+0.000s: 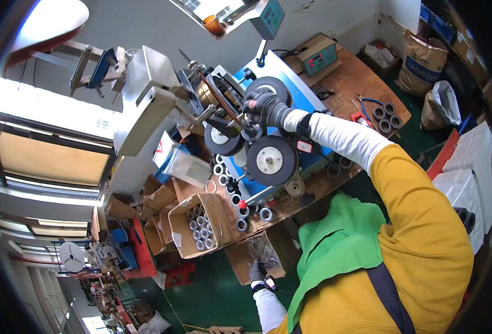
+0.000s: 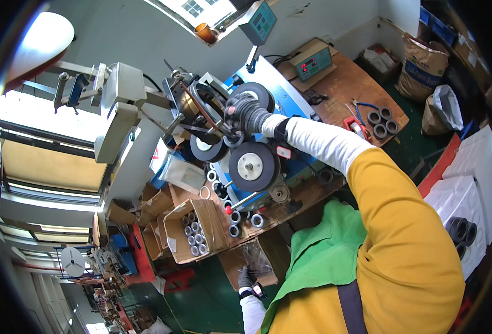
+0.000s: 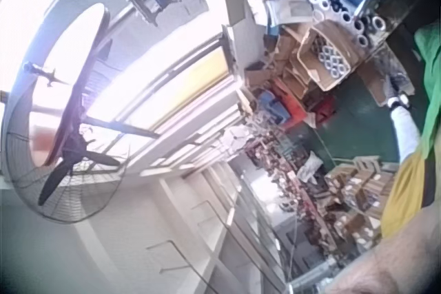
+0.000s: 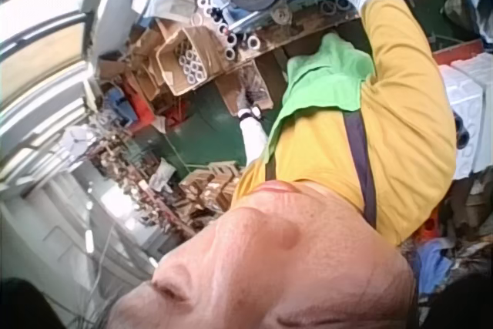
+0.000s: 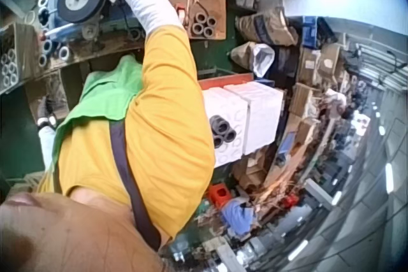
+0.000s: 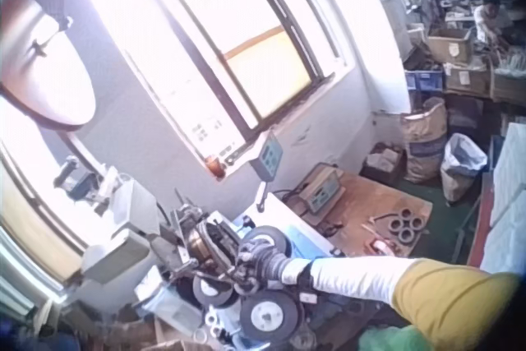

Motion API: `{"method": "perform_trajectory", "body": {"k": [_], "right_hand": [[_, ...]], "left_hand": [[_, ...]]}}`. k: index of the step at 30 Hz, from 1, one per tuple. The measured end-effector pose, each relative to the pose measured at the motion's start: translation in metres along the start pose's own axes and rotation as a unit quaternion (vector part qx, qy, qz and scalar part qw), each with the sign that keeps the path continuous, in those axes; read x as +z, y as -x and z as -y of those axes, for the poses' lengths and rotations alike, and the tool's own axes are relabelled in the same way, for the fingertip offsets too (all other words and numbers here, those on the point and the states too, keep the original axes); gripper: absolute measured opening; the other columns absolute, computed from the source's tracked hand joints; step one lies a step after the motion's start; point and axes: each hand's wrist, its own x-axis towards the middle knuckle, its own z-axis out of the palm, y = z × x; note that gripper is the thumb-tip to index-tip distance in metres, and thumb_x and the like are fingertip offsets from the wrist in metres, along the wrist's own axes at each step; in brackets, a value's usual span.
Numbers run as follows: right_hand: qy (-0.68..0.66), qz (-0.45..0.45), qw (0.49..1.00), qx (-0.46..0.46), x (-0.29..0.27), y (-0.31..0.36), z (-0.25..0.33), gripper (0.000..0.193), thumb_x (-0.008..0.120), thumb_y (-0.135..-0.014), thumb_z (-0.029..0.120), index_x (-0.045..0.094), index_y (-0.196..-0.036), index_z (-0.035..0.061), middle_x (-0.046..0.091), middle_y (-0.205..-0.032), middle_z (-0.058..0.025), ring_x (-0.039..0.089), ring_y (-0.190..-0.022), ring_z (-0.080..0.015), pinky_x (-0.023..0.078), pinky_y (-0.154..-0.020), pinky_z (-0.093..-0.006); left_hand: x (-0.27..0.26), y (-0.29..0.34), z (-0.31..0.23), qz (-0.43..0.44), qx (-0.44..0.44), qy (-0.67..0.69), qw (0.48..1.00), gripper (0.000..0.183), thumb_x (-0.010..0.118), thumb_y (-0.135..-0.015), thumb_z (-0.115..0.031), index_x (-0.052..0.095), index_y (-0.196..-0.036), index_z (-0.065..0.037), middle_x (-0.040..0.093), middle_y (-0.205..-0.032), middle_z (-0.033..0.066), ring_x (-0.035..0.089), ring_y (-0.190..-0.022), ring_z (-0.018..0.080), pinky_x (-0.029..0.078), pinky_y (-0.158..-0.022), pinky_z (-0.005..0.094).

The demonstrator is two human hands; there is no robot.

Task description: Using a tabletop machine to process or label metal rings in a factory production setting.

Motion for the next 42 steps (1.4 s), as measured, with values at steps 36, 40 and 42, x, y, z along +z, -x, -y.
{"method": "perform_trajectory", "body": {"k": [36, 40, 42], "right_hand": [[-0.320, 0.365, 0.586, 0.649, -0.005, 0.325, 0.207, 0.020, 0.045, -0.087, 0.013, 0.052, -0.103, 0.0023, 0.060, -0.074, -0.0028, 0.052, -0.053, -0.0051, 0.043, -0.047, -0.0179], [-0.318, 0.366, 0.582, 0.653, -0.006, 0.326, 0.196, 0.020, 0.045, -0.087, 0.012, 0.053, -0.103, 0.0029, 0.060, -0.074, -0.0024, 0.052, -0.054, -0.0042, 0.043, -0.049, -0.0173], [-0.313, 0.354, 0.612, 0.634, -0.002, 0.321, 0.188, 0.018, 0.049, -0.085, 0.017, 0.055, -0.095, 0.0027, 0.059, -0.072, -0.0027, 0.050, -0.053, -0.0065, 0.041, -0.049, -0.0198]], "left_hand": [[0.160, -0.098, -0.078, 0.006, 0.631, -0.517, 0.578, 0.033, 0.047, -0.075, -0.009, 0.051, -0.107, -0.013, 0.056, -0.102, 0.0062, 0.050, -0.102, 0.0220, 0.029, -0.095, 0.0422], [0.167, -0.103, -0.076, 0.012, 0.633, -0.503, 0.589, 0.030, 0.047, -0.074, -0.006, 0.051, -0.104, -0.009, 0.057, -0.096, 0.0105, 0.053, -0.096, 0.0255, 0.034, -0.092, 0.0427], [0.171, -0.094, -0.079, 0.033, 0.598, -0.448, 0.664, 0.029, 0.048, -0.073, -0.005, 0.053, -0.101, -0.008, 0.058, -0.094, 0.0118, 0.055, -0.091, 0.0279, 0.038, -0.087, 0.0414]]}}
